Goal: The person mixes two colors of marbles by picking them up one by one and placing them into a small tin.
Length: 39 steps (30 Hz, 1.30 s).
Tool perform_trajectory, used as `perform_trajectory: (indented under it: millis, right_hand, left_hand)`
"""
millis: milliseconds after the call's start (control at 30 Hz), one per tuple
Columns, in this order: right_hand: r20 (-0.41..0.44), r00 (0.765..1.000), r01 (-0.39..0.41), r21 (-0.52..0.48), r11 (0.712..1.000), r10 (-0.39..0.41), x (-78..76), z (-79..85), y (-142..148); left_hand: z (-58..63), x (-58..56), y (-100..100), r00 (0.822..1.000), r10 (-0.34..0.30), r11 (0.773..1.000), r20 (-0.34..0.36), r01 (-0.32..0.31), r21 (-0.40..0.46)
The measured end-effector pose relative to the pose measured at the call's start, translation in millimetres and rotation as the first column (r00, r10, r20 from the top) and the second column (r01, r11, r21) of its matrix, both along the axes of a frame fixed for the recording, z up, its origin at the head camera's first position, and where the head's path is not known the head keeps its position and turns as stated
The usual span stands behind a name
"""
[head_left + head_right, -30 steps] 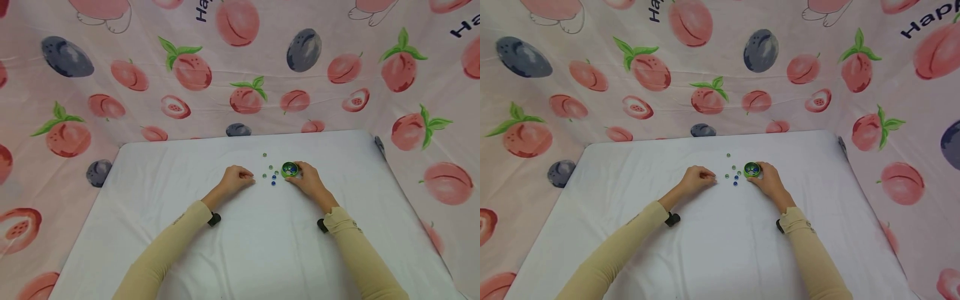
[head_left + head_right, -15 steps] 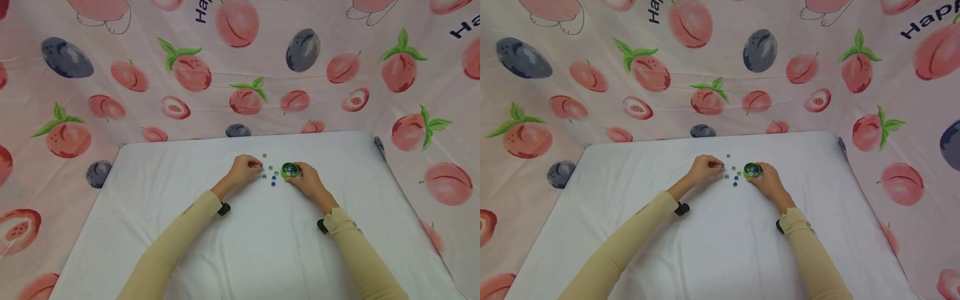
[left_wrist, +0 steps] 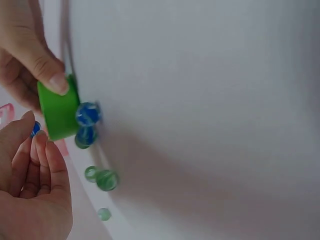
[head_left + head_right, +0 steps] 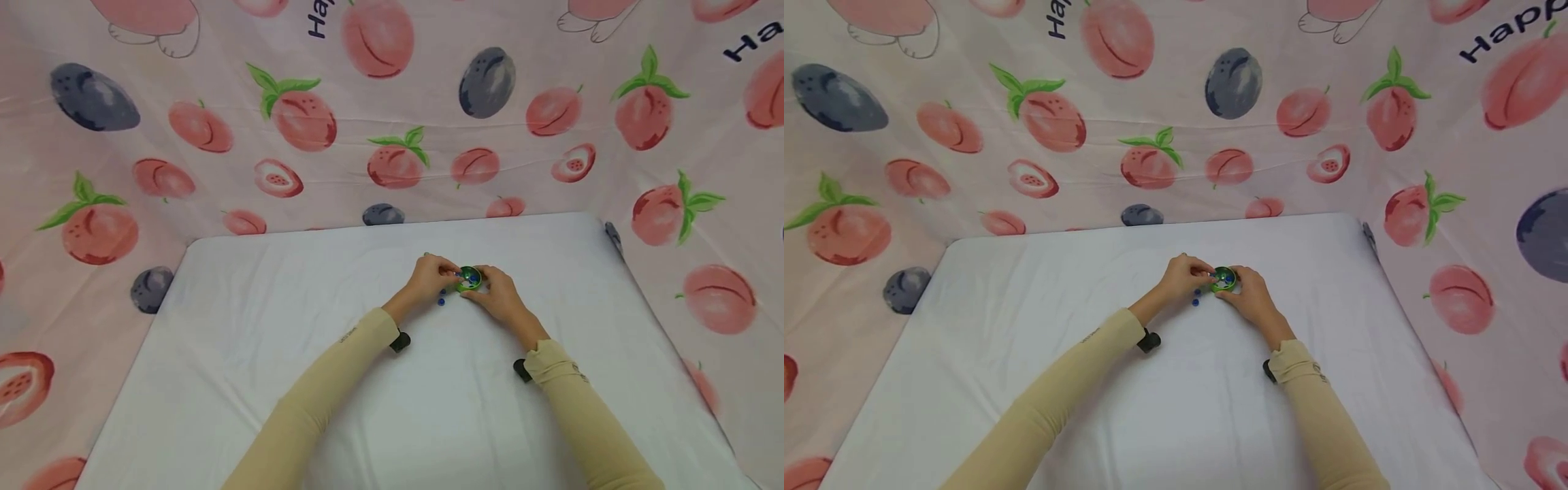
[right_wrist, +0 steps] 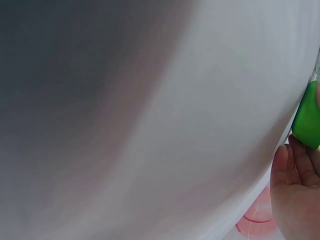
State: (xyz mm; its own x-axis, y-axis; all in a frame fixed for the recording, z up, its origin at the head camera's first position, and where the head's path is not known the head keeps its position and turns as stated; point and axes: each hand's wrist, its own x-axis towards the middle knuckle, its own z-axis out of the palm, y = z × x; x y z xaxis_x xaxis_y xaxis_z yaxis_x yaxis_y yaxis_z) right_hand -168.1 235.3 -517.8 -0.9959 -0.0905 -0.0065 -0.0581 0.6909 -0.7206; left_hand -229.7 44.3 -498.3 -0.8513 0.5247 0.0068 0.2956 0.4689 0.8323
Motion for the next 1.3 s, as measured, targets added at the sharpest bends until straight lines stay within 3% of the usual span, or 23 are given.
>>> perform_trajectory:
  millis: [167, 367, 467, 600, 700, 867, 1067, 1200, 1300]
  right_hand:
    - [0.007, 1.000, 0.003, 0.003, 1.000, -0.003, -0.6, 2.2, 0]
    - [0.002, 1.000, 0.000, 0.002, 1.000, 0.000, -1.2, 3.4, 1]
    - [0.006, 1.000, 0.000, 0.005, 1.000, 0.000, -0.9, 2.2, 1]
    - [0.005, 1.000, 0.005, 0.014, 1.000, -0.005, -0.4, 1.3, 1]
    - [0.019, 1.000, 0.013, 0.017, 1.000, -0.013, 0.3, 1.4, 1]
    - [0.022, 1.000, 0.014, 0.015, 1.000, -0.014, 0.9, 0.2, 1]
    - [0.020, 1.000, 0.007, 0.002, 1.000, -0.007, 1.6, -2.4, 0]
    - [0.019, 1.000, 0.010, 0.005, 1.000, -0.010, 1.2, -3.5, -1]
    - [0.020, 1.000, 0.011, 0.014, 1.000, -0.011, 0.5, -3.7, 0]
  left_hand:
    - [-4.2, 4.3, 1, 1.000, 0.008, 1.000, -0.005, -0.008, 0.015]
    - [-1.0, 0.7, 3, 1.000, -0.009, 1.000, -0.006, 0.009, -0.014]
    - [8.5, -10.4, -1, 1.000, 0.010, 0.999, -0.021, -0.010, -0.033]
    - [26.6, -35.6, -12, 0.993, 0.082, 0.995, -0.082, -0.086, -0.046]
    - [32.5, -52.9, -22, 0.986, 0.128, 0.988, -0.109, -0.136, -0.076]
    - [18.3, -68.3, -32, 0.989, 0.120, 0.972, -0.092, -0.135, -0.191]
    - [-7.9, -65.2, -33, 0.994, 0.099, 0.963, -0.051, -0.108, -0.248]
    - [-11.4, -63.2, -33, 0.992, 0.110, 0.957, -0.059, -0.122, -0.265]
    - [-5.5, -63.5, -32, 0.992, 0.114, 0.964, -0.059, -0.125, -0.236]
